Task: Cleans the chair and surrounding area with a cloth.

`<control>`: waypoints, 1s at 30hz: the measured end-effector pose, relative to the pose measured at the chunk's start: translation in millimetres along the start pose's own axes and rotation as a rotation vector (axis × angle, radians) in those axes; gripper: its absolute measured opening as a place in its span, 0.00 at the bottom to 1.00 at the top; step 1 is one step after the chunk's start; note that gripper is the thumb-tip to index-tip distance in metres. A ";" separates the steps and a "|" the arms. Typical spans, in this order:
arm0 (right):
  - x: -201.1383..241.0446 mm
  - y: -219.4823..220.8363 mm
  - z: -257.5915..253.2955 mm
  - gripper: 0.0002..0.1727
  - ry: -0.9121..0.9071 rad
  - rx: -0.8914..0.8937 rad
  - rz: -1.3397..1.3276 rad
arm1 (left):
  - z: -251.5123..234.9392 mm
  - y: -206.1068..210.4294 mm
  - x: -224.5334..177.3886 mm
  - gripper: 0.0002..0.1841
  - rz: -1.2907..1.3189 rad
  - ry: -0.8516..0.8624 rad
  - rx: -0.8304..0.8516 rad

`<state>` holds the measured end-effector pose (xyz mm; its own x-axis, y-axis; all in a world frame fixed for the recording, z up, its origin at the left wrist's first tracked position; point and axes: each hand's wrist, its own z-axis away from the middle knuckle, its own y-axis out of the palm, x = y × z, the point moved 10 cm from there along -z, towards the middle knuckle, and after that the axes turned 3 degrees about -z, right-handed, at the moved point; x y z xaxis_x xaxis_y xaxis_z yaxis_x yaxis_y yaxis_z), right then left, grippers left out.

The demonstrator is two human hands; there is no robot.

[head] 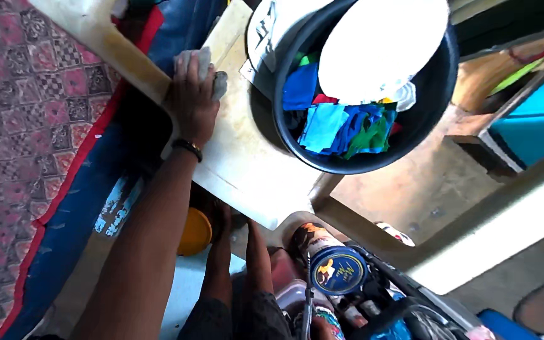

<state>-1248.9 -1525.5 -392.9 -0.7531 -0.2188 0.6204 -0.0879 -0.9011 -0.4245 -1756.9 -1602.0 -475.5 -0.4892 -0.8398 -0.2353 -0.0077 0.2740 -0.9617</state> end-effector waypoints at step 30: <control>61.1 -0.9 -103.8 0.21 -0.227 -0.232 0.325 | 143.7 2.4 15.9 0.26 0.130 0.032 0.210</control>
<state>-1362.5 -1499.3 -423.1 -0.6064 -0.5762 0.5480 -0.0336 -0.6700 -0.7416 -1639.4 -1682.1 -501.8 -0.5019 -0.7877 -0.3572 0.2364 0.2723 -0.9327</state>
